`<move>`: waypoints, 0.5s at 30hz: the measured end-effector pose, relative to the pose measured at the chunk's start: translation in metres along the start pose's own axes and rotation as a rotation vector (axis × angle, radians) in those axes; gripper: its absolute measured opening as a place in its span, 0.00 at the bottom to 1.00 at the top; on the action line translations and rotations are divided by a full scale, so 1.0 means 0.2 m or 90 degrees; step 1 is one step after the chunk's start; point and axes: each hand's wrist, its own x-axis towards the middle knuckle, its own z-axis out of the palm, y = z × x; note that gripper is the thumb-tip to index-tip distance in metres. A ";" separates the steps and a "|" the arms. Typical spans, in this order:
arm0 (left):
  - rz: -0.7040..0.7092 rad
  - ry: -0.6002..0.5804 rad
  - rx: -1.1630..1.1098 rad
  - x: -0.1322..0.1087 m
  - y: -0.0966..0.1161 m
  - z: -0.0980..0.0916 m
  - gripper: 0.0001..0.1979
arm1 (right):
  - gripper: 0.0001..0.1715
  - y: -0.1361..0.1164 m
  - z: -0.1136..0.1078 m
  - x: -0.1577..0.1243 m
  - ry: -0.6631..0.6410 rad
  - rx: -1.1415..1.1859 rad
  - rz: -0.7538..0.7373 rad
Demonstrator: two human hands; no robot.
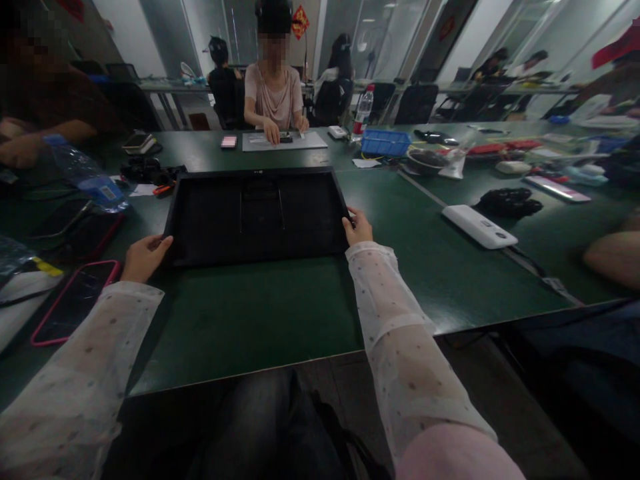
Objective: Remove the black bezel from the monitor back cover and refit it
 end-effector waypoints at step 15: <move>-0.057 0.019 0.029 0.00 -0.01 -0.06 0.27 | 0.44 -0.13 0.02 0.00 -0.071 -0.092 0.077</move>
